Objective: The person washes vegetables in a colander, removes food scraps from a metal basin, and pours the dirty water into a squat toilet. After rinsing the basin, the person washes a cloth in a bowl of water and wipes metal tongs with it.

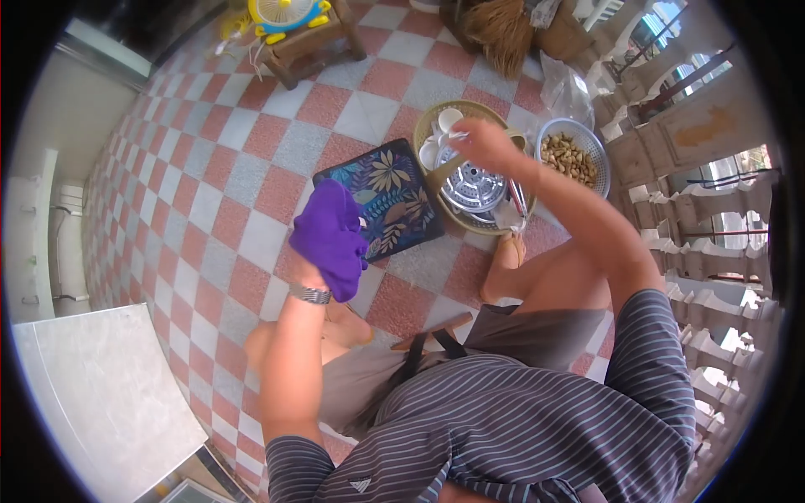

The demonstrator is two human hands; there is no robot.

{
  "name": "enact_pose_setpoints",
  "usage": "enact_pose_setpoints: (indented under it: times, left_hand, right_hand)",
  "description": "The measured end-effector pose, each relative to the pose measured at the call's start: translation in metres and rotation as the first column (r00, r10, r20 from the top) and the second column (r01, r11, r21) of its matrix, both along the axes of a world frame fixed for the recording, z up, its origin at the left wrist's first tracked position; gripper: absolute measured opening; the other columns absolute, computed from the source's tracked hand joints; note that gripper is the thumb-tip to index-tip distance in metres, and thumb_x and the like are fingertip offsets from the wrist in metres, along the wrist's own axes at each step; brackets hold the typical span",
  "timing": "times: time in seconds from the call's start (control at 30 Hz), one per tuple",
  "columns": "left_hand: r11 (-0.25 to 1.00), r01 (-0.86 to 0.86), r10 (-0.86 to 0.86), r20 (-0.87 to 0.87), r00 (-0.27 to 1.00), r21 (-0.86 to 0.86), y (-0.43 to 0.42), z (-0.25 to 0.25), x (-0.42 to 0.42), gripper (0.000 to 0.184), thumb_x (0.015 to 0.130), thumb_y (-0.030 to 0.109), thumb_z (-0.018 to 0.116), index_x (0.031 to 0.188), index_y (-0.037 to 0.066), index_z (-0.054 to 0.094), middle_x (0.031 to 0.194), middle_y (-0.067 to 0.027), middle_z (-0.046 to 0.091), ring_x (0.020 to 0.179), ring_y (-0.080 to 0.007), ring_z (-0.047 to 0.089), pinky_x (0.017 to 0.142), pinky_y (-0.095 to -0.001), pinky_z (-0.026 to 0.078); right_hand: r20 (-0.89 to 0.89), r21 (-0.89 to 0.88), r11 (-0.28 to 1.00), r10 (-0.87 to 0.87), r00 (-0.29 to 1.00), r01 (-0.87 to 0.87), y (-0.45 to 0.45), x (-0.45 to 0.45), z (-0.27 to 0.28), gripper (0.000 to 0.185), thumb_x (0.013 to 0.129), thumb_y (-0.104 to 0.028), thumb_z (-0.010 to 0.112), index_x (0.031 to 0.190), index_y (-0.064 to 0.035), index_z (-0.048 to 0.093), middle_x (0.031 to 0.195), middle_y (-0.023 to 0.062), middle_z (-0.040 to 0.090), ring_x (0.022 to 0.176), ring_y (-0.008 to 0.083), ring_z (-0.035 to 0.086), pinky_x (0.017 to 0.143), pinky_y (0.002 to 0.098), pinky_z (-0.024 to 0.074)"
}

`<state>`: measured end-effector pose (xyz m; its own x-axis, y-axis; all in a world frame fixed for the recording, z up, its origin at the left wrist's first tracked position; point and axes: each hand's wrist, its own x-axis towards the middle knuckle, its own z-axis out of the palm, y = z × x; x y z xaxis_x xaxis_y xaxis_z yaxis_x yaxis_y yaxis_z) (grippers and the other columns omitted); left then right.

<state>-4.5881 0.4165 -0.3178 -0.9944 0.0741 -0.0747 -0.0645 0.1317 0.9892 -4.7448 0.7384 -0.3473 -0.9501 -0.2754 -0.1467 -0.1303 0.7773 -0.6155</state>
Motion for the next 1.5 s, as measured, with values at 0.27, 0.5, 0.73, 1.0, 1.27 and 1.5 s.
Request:
enact_pose_setpoints:
  times: [0.27, 0.5, 0.73, 1.0, 1.27, 1.5]
  left_hand:
    - [0.647, -0.175, -0.422, -0.540, 0.728, -0.742, 0.069, 0.001, 0.058, 0.031, 0.085, 0.017, 0.058, 0.111, 0.000, 0.063, 0.119, -0.0187, 0.062, 0.114, -0.0353, 0.056, 0.102, -0.0456, 0.041]
    - [0.909, 0.100, -0.161, 0.119, 0.980, 0.406, 0.105, 0.039, 0.127, 0.026, 0.097, 0.024, 0.057, 0.098, 0.001, 0.071, 0.104, -0.0167, 0.071, 0.091, -0.0316, 0.071, 0.083, -0.0433, 0.057]
    - [0.676, -0.439, -0.034, 0.620, 0.784, 0.592, 0.064, 0.009, 0.114, 0.037, 0.093, 0.041, 0.062, 0.107, 0.007, 0.063, 0.099, -0.0088, 0.068, 0.092, -0.0265, 0.065, 0.087, -0.0462, 0.052]
    - [0.542, 0.065, -0.077, -0.028, 0.997, 0.838, 0.064, 0.008, 0.109, 0.044, 0.094, 0.035, 0.059, 0.128, 0.008, 0.051, 0.122, -0.0112, 0.056, 0.120, -0.0242, 0.051, 0.104, -0.0431, 0.042]
    - [0.668, -0.288, -0.190, -0.532, 0.825, -0.686, 0.101, 0.026, 0.111, 0.024, 0.082, 0.011, 0.069, 0.106, 0.008, 0.069, 0.097, -0.0094, 0.070, 0.089, -0.0282, 0.067, 0.085, -0.0382, 0.052]
    - [0.892, -0.217, -0.003, -0.485, 0.874, -0.397, 0.102, 0.022, 0.098, 0.026, 0.082, 0.002, 0.066, 0.108, 0.004, 0.070, 0.103, -0.0080, 0.071, 0.096, -0.0233, 0.068, 0.089, -0.0343, 0.052]
  right_hand:
    - [0.726, -0.599, 0.399, 0.636, 0.262, 0.694, -0.126, 0.157, -0.008, 0.042, 0.103, -0.036, 0.048, 0.129, -0.0041, 0.057, 0.119, 0.0099, 0.066, 0.105, 0.0223, 0.066, 0.098, 0.0358, 0.0501]
    - [0.345, -0.622, 0.093, 0.924, 0.165, 0.777, -0.120, 0.194, -0.034, 0.040, 0.102, -0.033, 0.047, 0.128, -0.0044, 0.057, 0.121, 0.0117, 0.065, 0.108, 0.0225, 0.064, 0.098, 0.0361, 0.0494]
    - [0.418, -0.810, 0.032, 0.731, 0.539, 0.586, -0.088, 0.206, 0.038, 0.038, 0.101, -0.031, 0.050, 0.127, -0.0040, 0.057, 0.119, 0.0112, 0.065, 0.104, 0.0224, 0.064, 0.095, 0.0353, 0.0504]
    - [-0.286, -0.271, 0.834, 0.406, 0.868, -0.480, -0.122, 0.217, 0.074, 0.066, 0.093, -0.057, 0.054, 0.134, -0.0044, 0.055, 0.134, 0.0246, 0.054, 0.127, 0.0334, 0.052, 0.105, 0.0413, 0.0413]
    - [0.038, -0.355, 0.905, 0.266, 0.963, -0.236, -0.088, 0.158, 0.038, 0.054, 0.091, -0.054, 0.056, 0.112, -0.0065, 0.070, 0.109, 0.0183, 0.070, 0.105, 0.0356, 0.065, 0.094, 0.0411, 0.0496]
    - [0.190, 0.494, 0.867, -0.040, 0.981, -0.061, 0.073, 0.079, -0.128, 0.030, 0.085, -0.027, 0.059, 0.099, -0.0040, 0.073, 0.102, 0.0215, 0.070, 0.101, 0.0377, 0.066, 0.089, 0.0432, 0.0525]
